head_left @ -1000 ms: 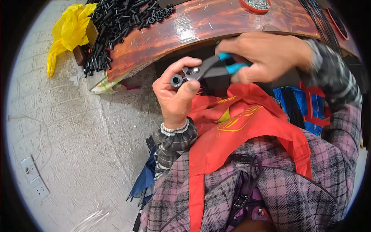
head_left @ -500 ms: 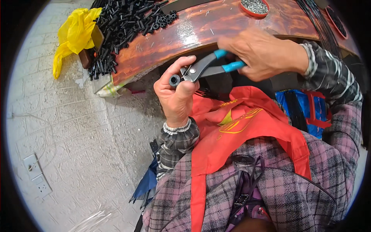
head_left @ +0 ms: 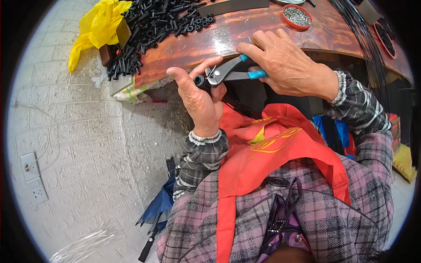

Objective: Bundling a set of black plastic rods or cable ties together using a small circular cap and securing them with pliers.

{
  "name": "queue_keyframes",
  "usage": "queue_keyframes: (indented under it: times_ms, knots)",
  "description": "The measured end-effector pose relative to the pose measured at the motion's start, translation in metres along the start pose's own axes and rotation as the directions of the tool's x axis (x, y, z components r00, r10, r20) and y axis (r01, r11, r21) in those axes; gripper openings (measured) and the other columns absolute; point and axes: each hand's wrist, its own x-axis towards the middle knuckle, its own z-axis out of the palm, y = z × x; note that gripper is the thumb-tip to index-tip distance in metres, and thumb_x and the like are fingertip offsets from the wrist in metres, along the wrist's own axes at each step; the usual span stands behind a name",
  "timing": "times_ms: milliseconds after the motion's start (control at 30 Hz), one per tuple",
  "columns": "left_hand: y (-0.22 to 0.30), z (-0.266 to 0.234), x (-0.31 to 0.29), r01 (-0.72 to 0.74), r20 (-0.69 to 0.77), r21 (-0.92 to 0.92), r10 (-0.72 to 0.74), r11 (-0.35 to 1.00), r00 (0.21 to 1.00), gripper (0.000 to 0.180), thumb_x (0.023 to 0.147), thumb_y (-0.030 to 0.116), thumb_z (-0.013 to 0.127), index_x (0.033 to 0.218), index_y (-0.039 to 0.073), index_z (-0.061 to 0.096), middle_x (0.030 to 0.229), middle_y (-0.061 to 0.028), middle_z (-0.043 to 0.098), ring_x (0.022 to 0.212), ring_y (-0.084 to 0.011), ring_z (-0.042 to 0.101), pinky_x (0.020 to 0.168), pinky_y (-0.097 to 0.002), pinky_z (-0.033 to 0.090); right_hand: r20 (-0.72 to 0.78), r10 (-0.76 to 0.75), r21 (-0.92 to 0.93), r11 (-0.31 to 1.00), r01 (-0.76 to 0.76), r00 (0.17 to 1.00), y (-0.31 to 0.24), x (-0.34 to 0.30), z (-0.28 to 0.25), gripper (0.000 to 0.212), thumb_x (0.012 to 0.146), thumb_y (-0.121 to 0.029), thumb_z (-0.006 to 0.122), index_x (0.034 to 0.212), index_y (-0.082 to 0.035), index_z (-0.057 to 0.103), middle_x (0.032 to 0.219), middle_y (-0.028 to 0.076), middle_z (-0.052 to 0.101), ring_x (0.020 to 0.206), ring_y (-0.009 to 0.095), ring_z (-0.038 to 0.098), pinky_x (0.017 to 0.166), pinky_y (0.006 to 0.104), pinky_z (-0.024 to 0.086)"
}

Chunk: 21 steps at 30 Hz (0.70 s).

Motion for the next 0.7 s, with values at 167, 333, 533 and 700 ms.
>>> queue_keyframes:
  times_ms: [167,333,533,700]
  knots:
    - [-0.001,0.008,0.001,0.008,-0.014,0.032,-0.008,0.999,1.000,0.080,0.074,0.070,0.030,0.087,-0.003,0.059,0.042,0.0039,0.032,0.036,-0.0063,0.023,0.037,-0.0202,0.019,-0.170,0.013,-0.182,0.982,-0.044,0.985,0.002,0.000,0.010,0.048,0.068,-0.013,0.063,0.111,-0.005,0.043,0.086,0.011,0.043,0.080,0.027,0.044,0.070,0.0369,0.033]
    - [-0.002,0.009,0.002,0.009,-0.009,0.014,-0.008,1.000,1.000,0.080,0.074,0.070,0.031,0.088,-0.004,0.059,0.042,0.0039,0.032,0.036,-0.0063,0.023,0.037,-0.0205,0.019,-0.141,0.024,-0.150,0.988,-0.046,0.990,0.007,-0.001,0.009,0.047,0.068,-0.012,0.061,0.110,-0.003,0.043,0.085,0.011,0.043,0.080,0.027,0.044,0.069,0.0362,0.033]
    - [-0.005,0.010,0.002,-0.002,-0.006,-0.028,0.002,1.000,1.000,0.080,0.077,0.068,0.029,0.083,-0.005,0.060,0.045,0.0033,0.036,0.037,-0.0049,0.026,0.036,-0.0193,0.019,-0.109,0.039,-0.073,0.996,-0.047,0.993,0.008,-0.003,0.011,0.038,0.070,-0.013,0.060,0.102,-0.002,0.044,0.082,0.012,0.044,0.077,0.027,0.046,0.065,0.0351,0.036]
    - [-0.006,0.006,0.006,-0.024,-0.014,0.013,0.025,1.000,1.000,0.080,0.077,0.068,0.030,0.083,-0.006,0.060,0.045,0.0032,0.036,0.037,-0.0052,0.027,0.036,-0.0194,0.020,-0.101,0.057,-0.032,0.998,-0.061,0.993,0.010,0.002,0.004,0.028,0.071,-0.014,0.061,0.091,-0.004,0.045,0.077,0.012,0.047,0.071,0.026,0.050,0.060,0.0351,0.039]
